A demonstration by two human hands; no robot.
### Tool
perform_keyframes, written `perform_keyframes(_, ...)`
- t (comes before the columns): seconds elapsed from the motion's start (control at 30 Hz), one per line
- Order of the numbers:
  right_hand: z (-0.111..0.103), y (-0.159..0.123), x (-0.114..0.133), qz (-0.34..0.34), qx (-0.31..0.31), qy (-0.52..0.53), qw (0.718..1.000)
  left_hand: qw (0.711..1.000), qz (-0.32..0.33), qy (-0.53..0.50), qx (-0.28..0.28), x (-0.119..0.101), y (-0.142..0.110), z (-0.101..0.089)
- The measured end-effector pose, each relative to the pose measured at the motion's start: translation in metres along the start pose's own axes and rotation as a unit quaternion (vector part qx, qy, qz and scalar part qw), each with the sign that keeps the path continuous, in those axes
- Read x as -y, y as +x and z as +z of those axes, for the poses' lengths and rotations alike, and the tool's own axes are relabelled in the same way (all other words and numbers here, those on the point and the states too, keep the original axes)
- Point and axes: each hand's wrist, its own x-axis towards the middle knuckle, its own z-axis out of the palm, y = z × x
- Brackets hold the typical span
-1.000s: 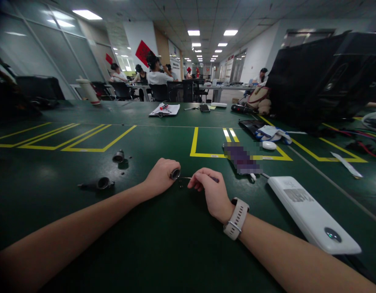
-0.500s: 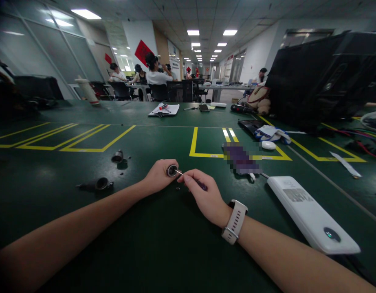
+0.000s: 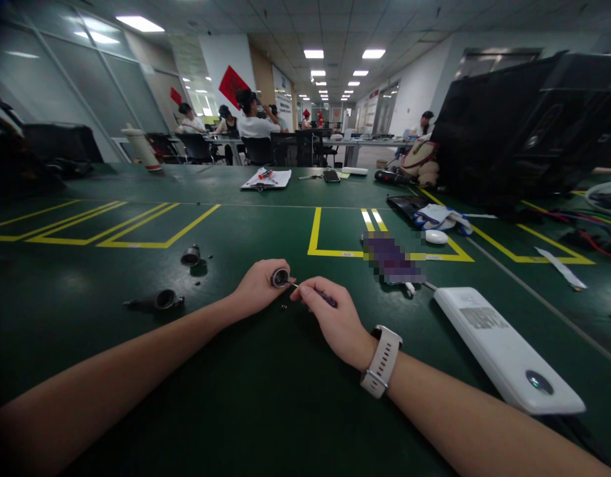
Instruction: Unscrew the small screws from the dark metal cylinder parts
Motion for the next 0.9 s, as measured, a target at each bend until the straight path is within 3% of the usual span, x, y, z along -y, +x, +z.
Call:
perform_keyframes(0.13,0.0022,0.0002,0.0007,0.008,-0.011,0.025,1.000,1.000,0.010,0.020,-0.005,-0.0008,-0.0006,0.0004)
perform_keyframes(0.23,0.0036,0.0022,-0.0014,0.029,-0.021,0.108,0.993,0.999,0.023,0.038,-0.020,-0.0010,-0.0016,0.0004)
perform_keyframes(0.37,0.0020,0.0072,-0.0046,0.093,-0.027,0.268,0.959,0.999,0.030,0.014,-0.027,-0.0024,-0.0026,-0.0018)
perform_keyframes(0.47,0.0004,0.0098,-0.0065,0.115,-0.017,0.329,0.937,0.999,0.030,-0.017,-0.023,-0.0029,-0.0026,-0.0028)
perform_keyframes(0.57,0.0014,0.0085,-0.0072,0.097,-0.032,0.317,0.943,0.999,0.030,-0.005,-0.023,-0.0021,-0.0022,-0.0020)
perform_keyframes(0.73,0.0053,0.0027,-0.0039,0.061,-0.044,0.188,0.979,0.996,0.036,0.077,-0.010,-0.0023,-0.0027,-0.0013)
perform_keyframes(0.9,0.0028,0.0054,-0.0029,0.097,-0.033,0.252,0.962,0.996,0.045,0.072,-0.013,-0.0025,-0.0040,-0.0017)
